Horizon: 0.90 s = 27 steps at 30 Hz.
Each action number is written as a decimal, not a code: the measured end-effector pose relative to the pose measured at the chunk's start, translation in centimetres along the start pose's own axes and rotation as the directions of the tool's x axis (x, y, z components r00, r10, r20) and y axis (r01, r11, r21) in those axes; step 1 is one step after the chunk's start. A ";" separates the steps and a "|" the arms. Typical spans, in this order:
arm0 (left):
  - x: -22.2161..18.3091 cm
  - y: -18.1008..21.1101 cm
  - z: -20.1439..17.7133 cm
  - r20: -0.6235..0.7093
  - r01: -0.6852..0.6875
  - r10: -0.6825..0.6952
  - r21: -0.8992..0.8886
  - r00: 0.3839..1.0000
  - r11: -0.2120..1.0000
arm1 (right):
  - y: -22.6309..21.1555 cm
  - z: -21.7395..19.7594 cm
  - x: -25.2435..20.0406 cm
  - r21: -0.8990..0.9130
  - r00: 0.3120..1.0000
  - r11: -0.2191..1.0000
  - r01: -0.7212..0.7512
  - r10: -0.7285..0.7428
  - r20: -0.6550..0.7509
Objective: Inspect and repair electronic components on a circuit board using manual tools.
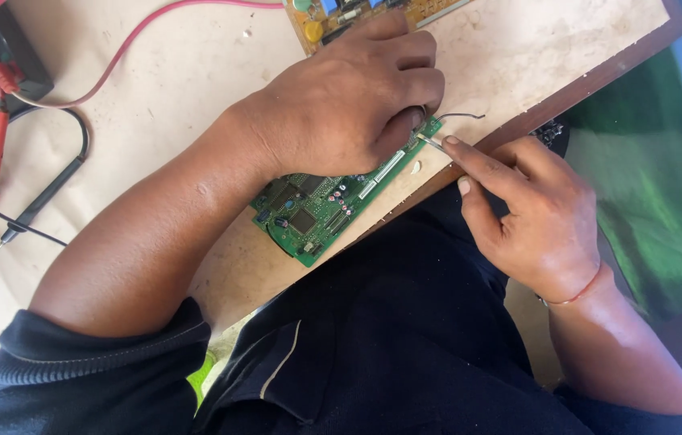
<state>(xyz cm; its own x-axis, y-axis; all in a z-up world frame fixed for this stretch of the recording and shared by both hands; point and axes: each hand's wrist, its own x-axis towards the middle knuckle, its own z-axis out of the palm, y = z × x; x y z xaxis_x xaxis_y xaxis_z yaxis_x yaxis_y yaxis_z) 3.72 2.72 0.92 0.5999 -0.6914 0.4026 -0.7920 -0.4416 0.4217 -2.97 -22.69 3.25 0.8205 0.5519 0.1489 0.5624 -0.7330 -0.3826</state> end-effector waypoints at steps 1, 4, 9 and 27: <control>0.0 0.0 0.0 0.005 -0.001 0.001 -0.003 1.000 1.000 | 0.0 0.0 -0.1 0.003 1.000 1.000 -0.005 0.005 0.000; -0.1 0.0 0.1 0.025 0.034 -0.034 0.007 0.999 0.999 | -0.1 0.0 -0.4 -0.003 0.999 1.000 -0.021 0.021 0.041; 0.0 0.3 -0.2 0.019 0.062 -0.061 -0.056 0.998 0.997 | -0.4 0.2 -0.7 -0.055 1.000 0.998 -0.006 0.007 0.005; -0.1 0.8 0.0 -0.034 0.079 -0.084 -0.121 0.996 0.989 | -0.9 1.6 -0.1 0.236 0.988 0.960 -0.152 0.148 0.035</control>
<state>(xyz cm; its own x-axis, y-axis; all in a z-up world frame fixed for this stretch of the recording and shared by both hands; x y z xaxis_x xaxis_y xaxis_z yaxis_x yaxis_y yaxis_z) 3.07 2.44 1.23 0.6679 -0.6318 0.3934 -0.7222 -0.4225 0.5476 -3.71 -21.47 2.11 0.8908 0.4506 0.0587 0.3908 -0.6939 -0.6048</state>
